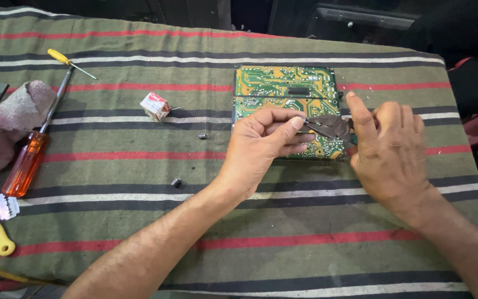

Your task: The person works on a television power supply circuit board on a cloth-covered bench. They use a soldering iron to heat solder joints on the board, pick up and position small components, and use pliers to grip and remove parts, flipping the board over to work on the component side.

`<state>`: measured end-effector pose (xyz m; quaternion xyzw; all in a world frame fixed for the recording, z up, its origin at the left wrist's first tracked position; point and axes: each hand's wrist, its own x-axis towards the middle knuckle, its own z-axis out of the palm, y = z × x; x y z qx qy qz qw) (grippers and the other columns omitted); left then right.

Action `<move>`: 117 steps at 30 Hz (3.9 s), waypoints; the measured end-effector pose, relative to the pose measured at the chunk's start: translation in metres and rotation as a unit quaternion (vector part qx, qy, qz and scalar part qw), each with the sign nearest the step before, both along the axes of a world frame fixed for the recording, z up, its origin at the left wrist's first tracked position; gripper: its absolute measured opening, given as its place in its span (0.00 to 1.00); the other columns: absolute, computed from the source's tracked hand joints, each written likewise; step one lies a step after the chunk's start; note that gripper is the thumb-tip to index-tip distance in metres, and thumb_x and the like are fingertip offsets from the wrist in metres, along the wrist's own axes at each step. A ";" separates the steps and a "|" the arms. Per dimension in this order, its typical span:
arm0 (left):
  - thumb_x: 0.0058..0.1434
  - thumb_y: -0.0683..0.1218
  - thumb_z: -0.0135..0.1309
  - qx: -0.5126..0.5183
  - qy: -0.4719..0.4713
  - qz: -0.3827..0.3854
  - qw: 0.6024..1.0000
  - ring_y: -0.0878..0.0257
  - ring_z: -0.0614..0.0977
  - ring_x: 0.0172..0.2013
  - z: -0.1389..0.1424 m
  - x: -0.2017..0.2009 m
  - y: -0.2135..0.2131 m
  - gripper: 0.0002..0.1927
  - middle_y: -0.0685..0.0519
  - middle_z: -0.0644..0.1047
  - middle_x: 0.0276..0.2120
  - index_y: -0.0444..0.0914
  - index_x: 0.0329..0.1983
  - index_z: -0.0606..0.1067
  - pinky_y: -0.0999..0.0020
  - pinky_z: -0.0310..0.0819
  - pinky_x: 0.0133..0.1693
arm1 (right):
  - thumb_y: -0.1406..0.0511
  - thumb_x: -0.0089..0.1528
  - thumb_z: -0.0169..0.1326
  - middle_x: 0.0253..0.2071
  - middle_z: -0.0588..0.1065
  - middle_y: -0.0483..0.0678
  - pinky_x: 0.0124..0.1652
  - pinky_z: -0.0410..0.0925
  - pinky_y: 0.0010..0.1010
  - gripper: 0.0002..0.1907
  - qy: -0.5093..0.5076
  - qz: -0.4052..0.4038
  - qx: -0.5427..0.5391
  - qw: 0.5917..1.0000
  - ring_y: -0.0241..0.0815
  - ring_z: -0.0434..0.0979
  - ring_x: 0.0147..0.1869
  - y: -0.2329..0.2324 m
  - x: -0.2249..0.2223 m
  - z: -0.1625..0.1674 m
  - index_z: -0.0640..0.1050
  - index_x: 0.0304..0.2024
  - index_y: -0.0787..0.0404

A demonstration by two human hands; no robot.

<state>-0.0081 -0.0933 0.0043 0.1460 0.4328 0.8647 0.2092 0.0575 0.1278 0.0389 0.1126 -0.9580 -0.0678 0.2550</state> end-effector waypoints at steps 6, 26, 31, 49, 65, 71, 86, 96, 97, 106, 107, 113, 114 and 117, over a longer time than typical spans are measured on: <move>0.70 0.43 0.55 -0.009 -0.007 0.003 1.000 0.61 0.86 0.43 0.002 -0.001 0.001 0.11 0.47 0.83 0.41 0.31 0.50 0.77 0.69 0.84 0.44 | 0.74 0.57 0.60 0.45 0.64 0.49 0.50 0.62 0.46 0.43 0.010 0.005 0.012 1.000 0.52 0.68 0.50 0.003 0.001 -0.003 0.67 0.75 0.51; 0.70 0.43 0.55 -0.014 -0.017 0.010 1.000 0.60 0.87 0.42 0.002 -0.001 -0.001 0.10 0.46 0.83 0.40 0.31 0.49 0.77 0.68 0.84 0.44 | 0.71 0.50 0.65 0.42 0.66 0.51 0.47 0.65 0.46 0.37 -0.032 -0.001 -0.037 0.999 0.52 0.70 0.47 -0.007 0.000 0.000 0.73 0.63 0.56; 0.70 0.42 0.55 0.008 -0.014 0.008 1.000 0.61 0.86 0.43 0.001 -0.001 -0.002 0.10 0.48 0.83 0.41 0.31 0.51 0.77 0.68 0.84 0.45 | 0.72 0.49 0.64 0.43 0.65 0.52 0.48 0.63 0.47 0.41 -0.031 0.007 -0.047 0.998 0.55 0.68 0.49 -0.008 0.001 -0.001 0.71 0.66 0.56; 0.72 0.40 0.53 -0.017 0.054 0.015 0.998 0.64 0.85 0.45 0.001 0.003 -0.001 0.09 0.50 0.83 0.42 0.31 0.52 0.76 0.70 0.84 0.47 | 0.69 0.56 0.64 0.42 0.64 0.51 0.47 0.60 0.45 0.38 0.010 -0.006 0.053 0.999 0.50 0.66 0.48 0.003 0.005 -0.001 0.69 0.69 0.57; 0.72 0.39 0.52 0.006 0.050 0.012 0.999 0.62 0.85 0.47 -0.002 0.003 0.000 0.11 0.48 0.82 0.44 0.30 0.55 0.75 0.68 0.83 0.49 | 0.69 0.61 0.64 0.44 0.66 0.50 0.49 0.59 0.45 0.33 0.050 0.013 0.012 0.999 0.51 0.67 0.50 0.008 0.001 -0.010 0.69 0.68 0.54; 0.72 0.39 0.51 0.015 0.033 0.002 0.999 0.62 0.85 0.48 -0.001 0.002 0.000 0.11 0.47 0.82 0.45 0.30 0.55 0.75 0.67 0.84 0.51 | 0.71 0.63 0.63 0.46 0.66 0.49 0.51 0.59 0.44 0.33 0.062 0.007 0.034 0.997 0.50 0.67 0.52 0.009 0.000 -0.009 0.69 0.70 0.53; 0.72 0.39 0.51 0.035 0.046 -0.014 0.998 0.61 0.84 0.49 0.000 -0.008 -0.009 0.11 0.46 0.82 0.49 0.31 0.55 0.75 0.66 0.82 0.52 | 0.52 0.68 0.61 0.44 0.75 0.64 0.49 0.70 0.53 0.23 -0.150 -0.216 -0.072 0.962 0.66 0.77 0.49 0.100 -0.054 -0.036 0.78 0.52 0.65; 0.73 0.38 0.51 0.025 0.050 -0.036 0.998 0.61 0.85 0.48 -0.010 -0.012 -0.006 0.11 0.47 0.82 0.46 0.31 0.56 0.75 0.66 0.83 0.53 | 0.68 0.68 0.60 0.43 0.81 0.51 0.49 0.67 0.37 0.05 -0.077 0.049 -0.325 0.941 0.42 0.77 0.41 0.015 -0.007 0.005 0.83 0.44 0.64; 0.73 0.38 0.51 0.029 0.055 -0.046 0.997 0.62 0.84 0.48 -0.011 -0.011 -0.005 0.11 0.48 0.82 0.46 0.31 0.56 0.75 0.66 0.83 0.54 | 0.70 0.67 0.61 0.40 0.83 0.49 0.50 0.65 0.36 0.03 -0.097 0.070 -0.366 0.923 0.40 0.76 0.38 0.005 -0.001 0.006 0.84 0.41 0.64; 0.72 0.38 0.52 -0.012 0.073 -0.057 0.996 0.63 0.84 0.47 -0.017 -0.002 0.003 0.10 0.49 0.82 0.45 0.29 0.54 0.77 0.69 0.81 0.52 | 0.72 0.65 0.60 0.43 0.79 0.45 0.44 0.72 0.19 0.09 -0.160 0.140 -0.551 0.807 0.28 0.79 0.45 -0.019 0.000 -0.007 0.81 0.47 0.67; 0.72 0.37 0.52 -0.020 0.079 -0.057 0.995 0.64 0.84 0.47 -0.017 -0.001 0.003 0.10 0.49 0.82 0.46 0.29 0.54 0.77 0.69 0.81 0.52 | 0.72 0.65 0.60 0.42 0.80 0.44 0.44 0.72 0.19 0.08 -0.165 0.138 -0.556 0.803 0.28 0.79 0.44 -0.018 0.001 -0.008 0.81 0.47 0.67; 0.72 0.37 0.52 -0.021 0.080 -0.073 0.994 0.64 0.84 0.45 -0.015 0.001 0.002 0.11 0.49 0.82 0.45 0.28 0.55 0.77 0.69 0.81 0.51 | 0.72 0.64 0.61 0.38 0.79 0.43 0.38 0.69 0.18 0.06 -0.176 0.119 -0.536 0.817 0.27 0.76 0.39 -0.017 0.003 -0.010 0.82 0.44 0.66; 0.72 0.37 0.52 -0.029 0.081 -0.074 0.994 0.64 0.84 0.45 -0.014 0.001 0.002 0.12 0.49 0.82 0.45 0.28 0.55 0.77 0.69 0.81 0.51 | 0.72 0.65 0.60 0.38 0.79 0.43 0.38 0.69 0.18 0.06 -0.179 0.117 -0.536 0.817 0.27 0.76 0.39 -0.017 0.003 -0.010 0.82 0.44 0.66; 0.71 0.38 0.52 -0.041 0.079 -0.079 0.993 0.64 0.84 0.45 -0.013 0.002 0.002 0.12 0.49 0.82 0.44 0.28 0.55 0.77 0.69 0.82 0.50 | 0.72 0.65 0.60 0.38 0.79 0.43 0.39 0.70 0.18 0.05 -0.191 0.120 -0.544 0.808 0.27 0.77 0.40 -0.015 0.003 -0.011 0.81 0.44 0.67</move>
